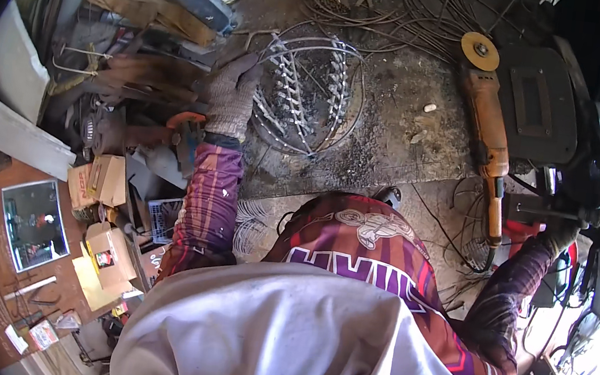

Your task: The person joins metal wires to a circular metal frame by hand and using a welding torch.

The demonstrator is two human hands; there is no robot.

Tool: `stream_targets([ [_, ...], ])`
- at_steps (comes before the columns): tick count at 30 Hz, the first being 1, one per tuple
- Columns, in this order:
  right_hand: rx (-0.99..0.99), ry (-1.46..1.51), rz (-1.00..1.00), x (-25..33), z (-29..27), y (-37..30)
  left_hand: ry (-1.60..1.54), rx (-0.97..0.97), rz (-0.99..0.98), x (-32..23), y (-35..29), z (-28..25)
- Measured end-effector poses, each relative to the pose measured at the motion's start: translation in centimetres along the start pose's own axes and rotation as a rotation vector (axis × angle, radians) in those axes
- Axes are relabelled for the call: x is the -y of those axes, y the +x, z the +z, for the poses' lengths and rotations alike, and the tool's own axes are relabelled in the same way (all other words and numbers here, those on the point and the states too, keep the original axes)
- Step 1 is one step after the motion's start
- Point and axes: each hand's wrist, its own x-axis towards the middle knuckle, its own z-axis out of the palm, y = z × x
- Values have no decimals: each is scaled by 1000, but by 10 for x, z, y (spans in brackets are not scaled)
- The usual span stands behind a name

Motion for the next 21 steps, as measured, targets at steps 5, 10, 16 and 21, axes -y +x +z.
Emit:
stream_targets([
  [5,22,-131,-76,37,-32,24,-133,21,-23,3,7,15],
  [10,303,-39,-16,95,-30,29,-63,6,6,3,5,7],
  [16,358,928,19,199,-47,-26,-96,-10,15,-2,6,15],
  [21,403,2153,-124,123,91,-151,3,-21,57,-11,8,4],
])
